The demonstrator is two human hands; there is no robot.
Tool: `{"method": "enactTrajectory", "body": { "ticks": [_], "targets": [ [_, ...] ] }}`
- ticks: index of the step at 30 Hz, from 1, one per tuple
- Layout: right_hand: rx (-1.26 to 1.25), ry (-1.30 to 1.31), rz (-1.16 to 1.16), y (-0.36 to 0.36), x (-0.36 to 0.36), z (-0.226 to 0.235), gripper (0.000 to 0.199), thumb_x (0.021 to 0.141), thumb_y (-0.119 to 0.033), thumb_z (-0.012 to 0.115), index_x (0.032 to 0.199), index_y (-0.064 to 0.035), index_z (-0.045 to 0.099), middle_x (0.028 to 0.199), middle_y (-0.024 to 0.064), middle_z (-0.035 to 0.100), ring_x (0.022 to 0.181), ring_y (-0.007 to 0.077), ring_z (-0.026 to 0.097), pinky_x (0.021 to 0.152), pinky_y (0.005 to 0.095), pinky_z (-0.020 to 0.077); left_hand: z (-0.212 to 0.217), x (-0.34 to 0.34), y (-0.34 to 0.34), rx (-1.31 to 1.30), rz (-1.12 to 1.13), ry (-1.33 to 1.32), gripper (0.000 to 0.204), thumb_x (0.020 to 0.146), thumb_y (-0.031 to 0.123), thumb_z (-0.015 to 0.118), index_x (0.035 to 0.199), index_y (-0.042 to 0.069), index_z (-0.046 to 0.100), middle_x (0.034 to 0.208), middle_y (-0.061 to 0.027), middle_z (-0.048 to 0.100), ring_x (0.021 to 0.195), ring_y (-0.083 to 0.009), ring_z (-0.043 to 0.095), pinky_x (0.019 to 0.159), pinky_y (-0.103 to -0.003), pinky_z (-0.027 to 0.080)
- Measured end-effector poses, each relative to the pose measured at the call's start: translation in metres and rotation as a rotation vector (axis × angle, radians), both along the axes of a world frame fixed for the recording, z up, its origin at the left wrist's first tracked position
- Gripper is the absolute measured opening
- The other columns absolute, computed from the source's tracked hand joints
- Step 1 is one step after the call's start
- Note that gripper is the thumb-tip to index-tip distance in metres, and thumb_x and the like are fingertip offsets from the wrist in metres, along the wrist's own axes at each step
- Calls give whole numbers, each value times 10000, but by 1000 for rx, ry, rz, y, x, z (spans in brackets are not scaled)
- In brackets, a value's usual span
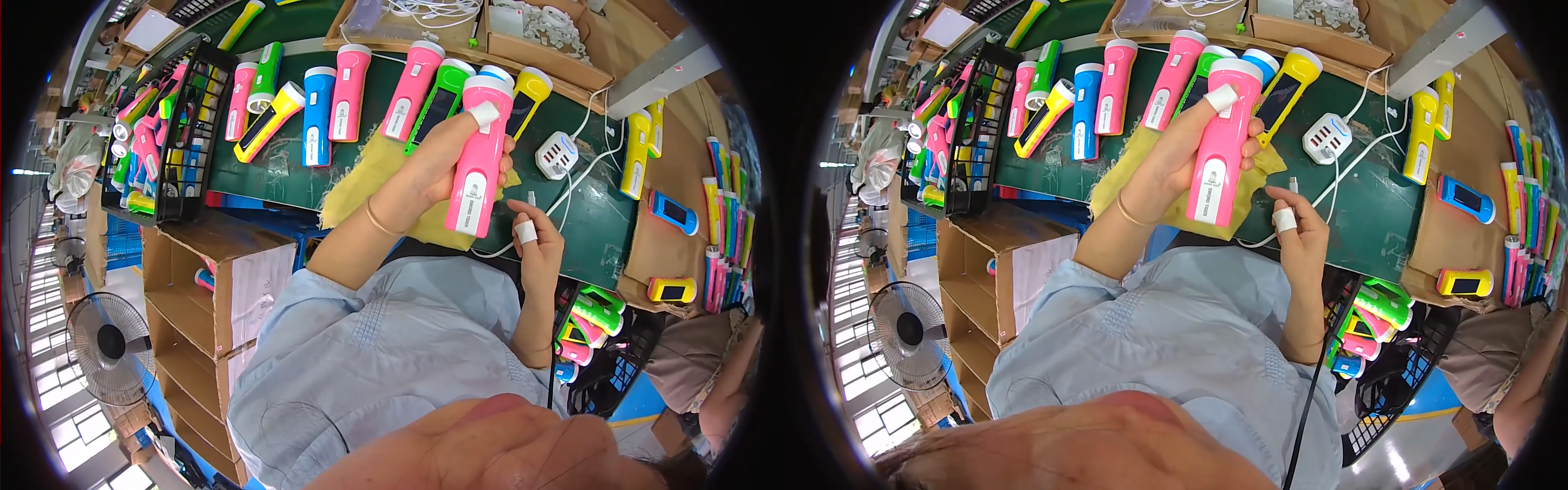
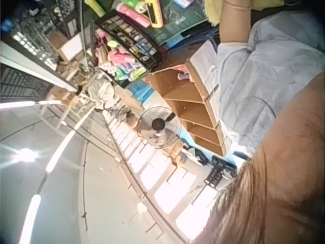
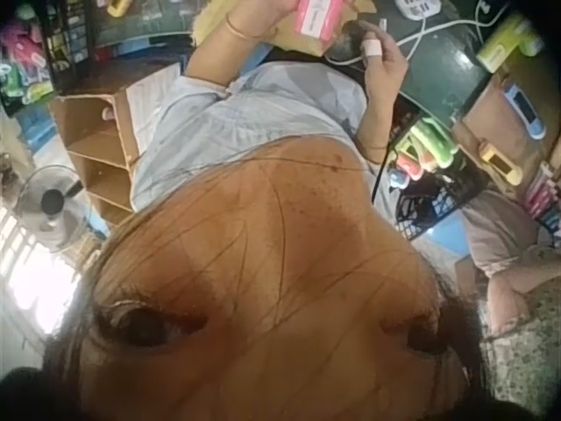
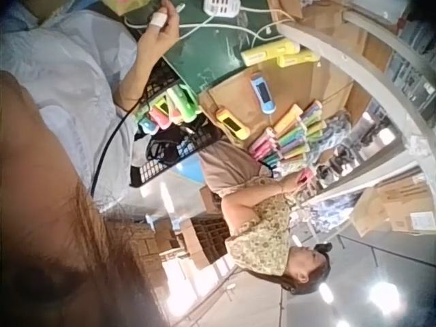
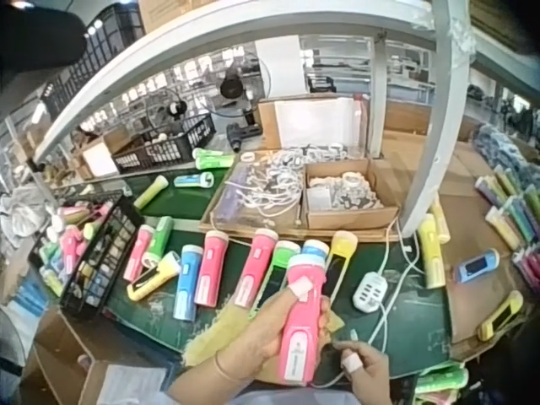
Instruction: Testing the functionality of various colored flashlights by plugging them into a power/test module on an assembly line.
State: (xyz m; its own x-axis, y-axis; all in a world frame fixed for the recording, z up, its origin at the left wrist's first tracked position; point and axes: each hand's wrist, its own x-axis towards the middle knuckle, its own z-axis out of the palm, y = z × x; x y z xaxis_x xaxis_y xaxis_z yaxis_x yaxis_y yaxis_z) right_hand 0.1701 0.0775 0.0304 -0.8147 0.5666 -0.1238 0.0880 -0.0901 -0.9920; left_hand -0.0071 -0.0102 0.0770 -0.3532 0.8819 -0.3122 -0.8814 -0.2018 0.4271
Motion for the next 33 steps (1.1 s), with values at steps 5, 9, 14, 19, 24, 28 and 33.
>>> {"method": "enactTrajectory", "body": {
  "ticks": [5,9,14,19,24,28,33],
  "targets": [
    [-60,81,-50,-2,-12,7,372,931,-163,413,1276,-24,417,610,-38,400,480,9,299,408,162,190,-2,-1,7,-219,187,416,250,807,156,548,996,10,479,791,-116,577,664,-224,599,605,-368,523],
    [-180,122,14,13,-16,21,288,931,-172,434,1143,9,506,666,1,532,486,31,424,426,162,286,12,-25,6,-175,123,844,332,853,202,559,1077,-13,440,856,-133,561,755,-227,604,658,-353,524],
    [-106,157,18,24,-29,21,211,865,-104,555,1028,0,641,739,-21,545,586,33,395,522,161,280,15,-50,21,-850,925,1934,620,706,148,715,1126,-77,318,1106,-269,467,952,-403,537,809,-405,441],
    [17,128,-66,21,-42,14,187,811,-83,630,982,-12,655,800,-4,597,653,35,466,563,159,334,-14,-70,16,-605,663,1536,556,771,155,654,1174,-62,339,1055,-232,512,899,-343,562,786,-384,464],
    [260,228,-2,10,-60,32,118,794,-58,645,904,-17,645,792,-9,608,704,48,530,621,188,413,5,-36,-10,61,16,256,310,893,274,527,1089,34,519,930,-100,595,822,-209,593,737,-324,506],
    [942,250,-40,2,-69,37,213,665,73,572,842,-34,620,776,92,586,661,211,581,609,281,476,-20,-18,-15,13,-14,395,314,913,299,501,1065,24,507,906,-79,581,772,-161,576,682,-271,497],
    [556,155,495,28,-62,53,106,721,35,592,822,6,603,790,67,575,734,155,570,638,257,449,-22,0,-14,-83,241,843,333,898,346,513,1021,37,515,850,-67,579,732,-153,575,635,-266,500]
  ]
}}
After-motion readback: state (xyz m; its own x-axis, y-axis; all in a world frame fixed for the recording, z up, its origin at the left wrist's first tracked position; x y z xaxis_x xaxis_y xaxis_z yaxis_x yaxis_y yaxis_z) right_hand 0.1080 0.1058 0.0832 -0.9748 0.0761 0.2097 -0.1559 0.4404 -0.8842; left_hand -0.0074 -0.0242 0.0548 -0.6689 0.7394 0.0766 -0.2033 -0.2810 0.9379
